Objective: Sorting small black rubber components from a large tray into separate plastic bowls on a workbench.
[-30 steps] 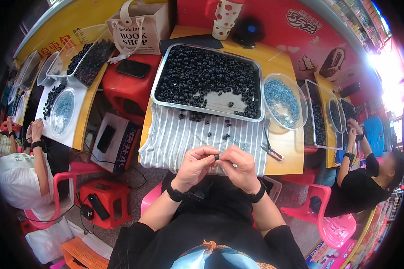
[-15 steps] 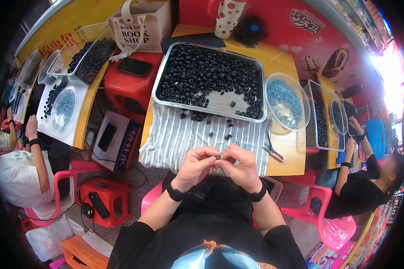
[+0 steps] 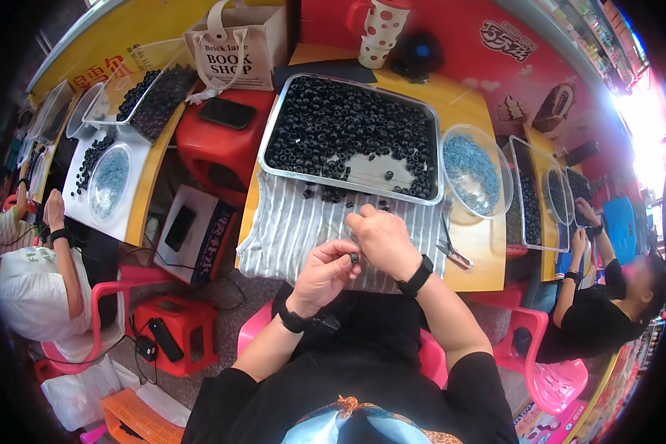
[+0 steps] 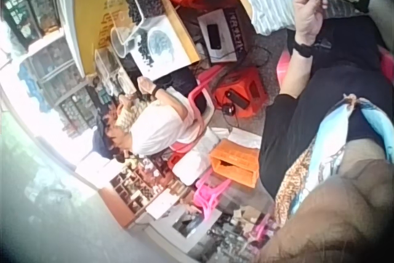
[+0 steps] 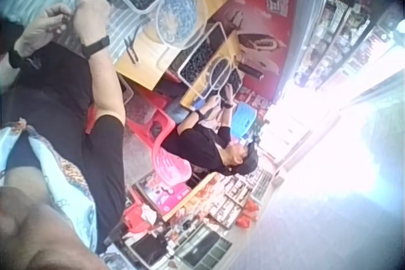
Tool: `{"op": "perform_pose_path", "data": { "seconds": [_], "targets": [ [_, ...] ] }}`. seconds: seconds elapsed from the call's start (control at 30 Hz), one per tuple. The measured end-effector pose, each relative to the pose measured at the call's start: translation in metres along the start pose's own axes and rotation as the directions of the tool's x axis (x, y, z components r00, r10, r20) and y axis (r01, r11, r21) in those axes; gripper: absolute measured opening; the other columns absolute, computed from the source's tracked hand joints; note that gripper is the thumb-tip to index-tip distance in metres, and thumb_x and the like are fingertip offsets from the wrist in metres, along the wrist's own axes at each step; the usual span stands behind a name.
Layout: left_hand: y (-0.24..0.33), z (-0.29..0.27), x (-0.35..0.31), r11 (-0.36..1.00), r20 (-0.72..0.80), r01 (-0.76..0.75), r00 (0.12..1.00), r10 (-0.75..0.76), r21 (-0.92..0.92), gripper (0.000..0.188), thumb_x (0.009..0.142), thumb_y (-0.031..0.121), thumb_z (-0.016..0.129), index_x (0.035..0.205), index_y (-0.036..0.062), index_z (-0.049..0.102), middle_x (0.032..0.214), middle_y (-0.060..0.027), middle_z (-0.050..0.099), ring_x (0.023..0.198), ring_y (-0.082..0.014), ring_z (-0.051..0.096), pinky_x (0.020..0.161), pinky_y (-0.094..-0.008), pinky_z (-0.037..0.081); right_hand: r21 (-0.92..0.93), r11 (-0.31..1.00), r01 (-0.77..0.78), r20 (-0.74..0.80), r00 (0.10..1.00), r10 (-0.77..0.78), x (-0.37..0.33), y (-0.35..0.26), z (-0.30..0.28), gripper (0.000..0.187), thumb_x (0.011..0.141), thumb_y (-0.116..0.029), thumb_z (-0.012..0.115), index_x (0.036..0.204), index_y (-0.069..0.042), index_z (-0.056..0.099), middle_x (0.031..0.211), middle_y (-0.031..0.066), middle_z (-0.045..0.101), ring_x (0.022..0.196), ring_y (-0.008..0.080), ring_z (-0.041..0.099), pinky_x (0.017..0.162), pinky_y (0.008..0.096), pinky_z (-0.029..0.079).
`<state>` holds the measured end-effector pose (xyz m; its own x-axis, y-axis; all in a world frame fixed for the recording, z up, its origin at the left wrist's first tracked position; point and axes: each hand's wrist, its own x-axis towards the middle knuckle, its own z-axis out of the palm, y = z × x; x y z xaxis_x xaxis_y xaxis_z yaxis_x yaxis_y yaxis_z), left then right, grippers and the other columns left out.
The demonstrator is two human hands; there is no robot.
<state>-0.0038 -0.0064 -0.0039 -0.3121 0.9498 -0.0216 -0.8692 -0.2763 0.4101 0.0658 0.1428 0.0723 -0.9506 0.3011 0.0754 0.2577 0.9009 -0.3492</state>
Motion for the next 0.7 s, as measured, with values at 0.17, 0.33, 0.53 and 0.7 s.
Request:
{"op": "perform_pose_path", "data": {
  "seconds": [0.17, 0.33, 0.53, 0.7],
  "targets": [
    [0.002, 0.005, 0.0, 1.0, -0.02, -0.013, 1.0, 0.013, -0.001, 0.018, 0.092, 0.007, 0.064, 0.107, -0.0012, 0.062, 0.1, -0.0086, 0.062, 0.082, -0.016, 0.061, 0.071, -0.0258, 0.049, 0.435, 0.9, 0.007, -0.174, 0.982, 0.077, -0.021, 0.013, -0.004, 0.005, 0.078, -0.001, 0.065, 0.079, 0.0, 0.06, 0.073, 0.0129, 0.061, 0.068, 0.0277, 0.064, 0.06, 0.0362, 0.05],
    [0.0, 0.003, 0.002, 0.998, -0.01, -0.014, 1.0, 0.014, 0.059, 0.019, 0.092, 0.006, 0.064, 0.11, 0.0004, 0.063, 0.101, -0.0058, 0.064, 0.083, -0.0152, 0.063, 0.073, -0.0263, 0.05, 0.965, 0.257, -0.049, -0.061, 0.912, 0.407, -0.07, -0.015, 0.005, 0.007, 0.082, 0.007, 0.068, 0.085, 0.002, 0.064, 0.076, 0.0026, 0.061, 0.068, 0.0073, 0.057, 0.06, 0.0215, 0.045],
    [-0.002, 0.006, 0.002, 0.991, -0.042, -0.013, 0.999, 0.019, 0.134, 0.018, 0.091, 0.002, 0.063, 0.108, -0.0004, 0.064, 0.104, -0.0057, 0.062, 0.083, -0.0125, 0.062, 0.073, -0.0249, 0.05, 0.782, 0.602, 0.161, -0.416, 0.854, 0.313, -0.07, -0.027, 0.023, 0.014, 0.075, 0.008, 0.073, 0.084, 0.001, 0.065, 0.076, 0.0077, 0.062, 0.068, 0.0158, 0.06, 0.059, 0.0247, 0.046],
    [-0.002, 0.006, 0.001, 0.99, -0.031, -0.011, 0.999, 0.016, 0.14, 0.017, 0.09, 0.001, 0.064, 0.106, -0.0002, 0.066, 0.106, -0.0054, 0.06, 0.084, -0.0115, 0.06, 0.073, -0.0236, 0.049, 0.724, 0.674, 0.144, -0.431, 0.858, 0.279, -0.067, -0.028, 0.022, 0.015, 0.073, 0.009, 0.073, 0.083, 0.002, 0.064, 0.076, 0.0093, 0.063, 0.068, 0.0187, 0.061, 0.058, 0.0273, 0.048]
  ]
}}
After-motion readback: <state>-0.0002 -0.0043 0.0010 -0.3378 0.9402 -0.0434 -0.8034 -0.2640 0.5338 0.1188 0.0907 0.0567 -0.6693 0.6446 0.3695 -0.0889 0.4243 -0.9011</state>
